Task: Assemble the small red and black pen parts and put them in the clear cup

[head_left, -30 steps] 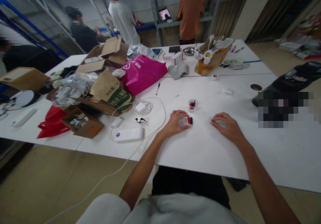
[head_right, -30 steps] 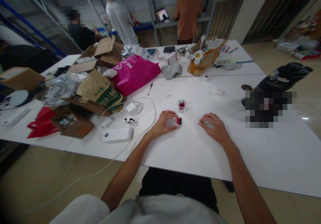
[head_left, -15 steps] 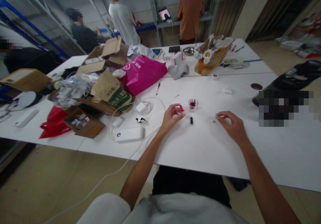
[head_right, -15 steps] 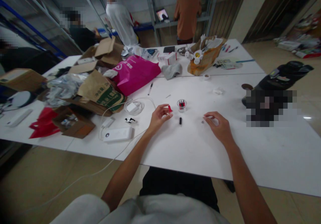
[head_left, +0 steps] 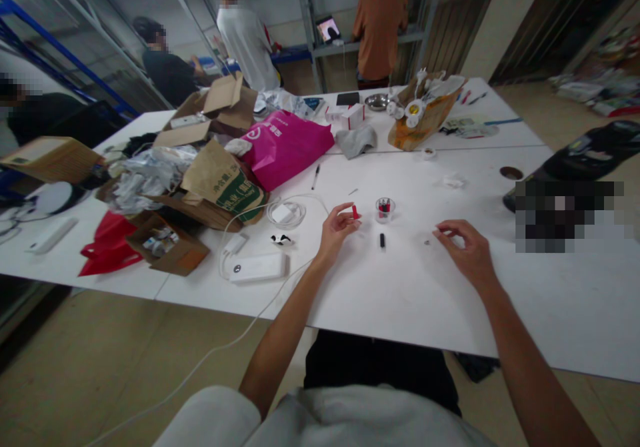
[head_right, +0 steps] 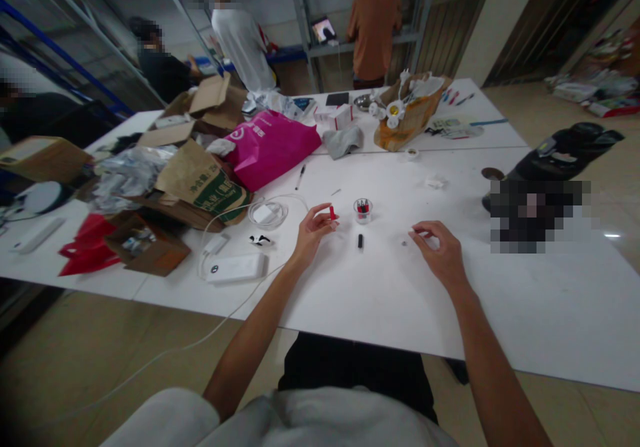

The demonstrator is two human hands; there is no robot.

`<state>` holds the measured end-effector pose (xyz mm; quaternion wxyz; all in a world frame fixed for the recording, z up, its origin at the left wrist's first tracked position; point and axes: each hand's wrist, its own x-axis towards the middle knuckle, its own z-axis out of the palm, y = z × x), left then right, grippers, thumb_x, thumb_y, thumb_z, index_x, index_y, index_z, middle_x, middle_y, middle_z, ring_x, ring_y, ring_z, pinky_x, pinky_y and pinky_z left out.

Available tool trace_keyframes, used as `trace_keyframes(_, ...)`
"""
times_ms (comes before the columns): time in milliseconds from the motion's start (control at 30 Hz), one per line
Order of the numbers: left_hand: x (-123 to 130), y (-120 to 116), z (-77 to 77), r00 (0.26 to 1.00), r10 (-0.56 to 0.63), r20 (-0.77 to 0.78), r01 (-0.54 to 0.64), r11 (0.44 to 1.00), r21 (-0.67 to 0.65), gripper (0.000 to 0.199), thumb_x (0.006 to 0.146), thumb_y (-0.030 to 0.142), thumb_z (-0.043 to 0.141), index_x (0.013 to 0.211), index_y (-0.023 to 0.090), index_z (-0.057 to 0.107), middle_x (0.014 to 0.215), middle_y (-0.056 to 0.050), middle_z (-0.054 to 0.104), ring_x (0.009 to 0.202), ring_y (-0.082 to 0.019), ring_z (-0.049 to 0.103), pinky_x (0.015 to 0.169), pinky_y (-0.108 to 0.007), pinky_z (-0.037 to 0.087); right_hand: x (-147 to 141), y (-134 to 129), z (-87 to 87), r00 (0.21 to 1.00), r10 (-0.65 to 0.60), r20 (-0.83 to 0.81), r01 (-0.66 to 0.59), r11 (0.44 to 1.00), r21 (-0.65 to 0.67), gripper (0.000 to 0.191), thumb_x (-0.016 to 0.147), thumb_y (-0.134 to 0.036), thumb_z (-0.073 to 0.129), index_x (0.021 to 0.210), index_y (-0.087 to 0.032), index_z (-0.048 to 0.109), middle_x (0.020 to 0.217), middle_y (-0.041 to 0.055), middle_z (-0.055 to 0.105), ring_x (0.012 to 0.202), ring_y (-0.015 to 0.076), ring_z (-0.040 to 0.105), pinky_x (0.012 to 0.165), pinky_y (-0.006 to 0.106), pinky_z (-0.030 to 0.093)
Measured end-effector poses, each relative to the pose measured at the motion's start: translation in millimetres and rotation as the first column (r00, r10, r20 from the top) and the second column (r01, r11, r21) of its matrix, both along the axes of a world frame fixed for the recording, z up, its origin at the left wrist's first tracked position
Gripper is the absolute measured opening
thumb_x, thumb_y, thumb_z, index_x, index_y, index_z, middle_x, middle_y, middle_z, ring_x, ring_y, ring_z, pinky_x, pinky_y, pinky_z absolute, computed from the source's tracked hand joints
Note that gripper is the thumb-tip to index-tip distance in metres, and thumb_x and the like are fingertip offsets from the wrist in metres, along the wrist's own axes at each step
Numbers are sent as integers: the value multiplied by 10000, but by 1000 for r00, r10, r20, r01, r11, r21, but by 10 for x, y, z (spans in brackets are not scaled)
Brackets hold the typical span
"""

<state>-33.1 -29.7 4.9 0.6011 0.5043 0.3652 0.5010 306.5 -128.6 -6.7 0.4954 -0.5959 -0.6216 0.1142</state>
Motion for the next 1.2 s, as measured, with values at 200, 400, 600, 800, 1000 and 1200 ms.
trace_keyframes(200, -4, 0, 6, 999, -12, 39, 13, 1000, -25, 680, 817, 309, 922, 1462, 231, 720, 1220, -117, 848, 1048, -233, 788, 1014, -416, 587, 4, 7, -18, 1000, -5, 3, 5, 1000, 20, 222, 1015, -456, 776, 1072, -241, 771, 1107, 81, 780, 871, 240, 739, 847, 437, 631)
trace_keyframes(400, 5, -5, 40, 997, 12, 71, -7, 997, -70, 670, 797, 302, 940, 1436, 229, 754, 1207, -120, 853, 1016, -233, 784, 954, -400, 585, -1, 9, -16, 1000, -14, -11, 14, 1000, 3, 245, 1022, -478, 762, 1076, -240, 778, 1085, 75, 786, 863, 230, 733, 854, 416, 623)
trace_keyframes(600, 3, -27, 74, 998, 13, 68, -7, 996, -84, 669, 796, 299, 934, 1434, 220, 754, 1204, -123, 856, 1007, -230, 780, 950, -394, 579, -5, -8, -30, 998, -63, -23, 62, 996, -69, 278, 1022, -511, 757, 1083, -243, 794, 1044, 64, 816, 892, 241, 748, 878, 412, 609)
trace_keyframes(800, 2, -37, 97, 999, 5, 49, -2, 998, -60, 522, 826, 291, 899, 1335, 215, 815, 1228, -125, 853, 1024, -228, 773, 937, -378, 572, 8, -2, -89, 995, -83, -59, 78, 993, -83, 331, 1002, -540, 780, 1136, -238, 794, 1077, 76, 827, 905, 250, 767, 890, 422, 614)
trace_keyframes(1000, 13, -41, 82, 999, -17, 30, 18, 998, -52, 329, 850, 273, 851, 1164, 176, 874, 1157, -135, 872, 957, -216, 758, 903, -369, 576, -4, -5, -66, 996, -90, -28, 89, 996, -23, 318, 1004, -533, 784, 1114, -235, 798, 1045, 74, 819, 879, 246, 752, 875, 425, 622)
trace_keyframes(1200, 32, -79, 98, 990, -117, 78, 125, 985, -116, 302, 845, 347, 894, 1082, 161, 864, 1083, -122, 859, 978, -232, 795, 908, -373, 599, -206, -68, -3, 995, -70, -71, 70, 998, 4, 277, 1024, -503, 775, 1099, -237, 791, 1059, 71, 816, 896, 240, 760, 887, 425, 629)
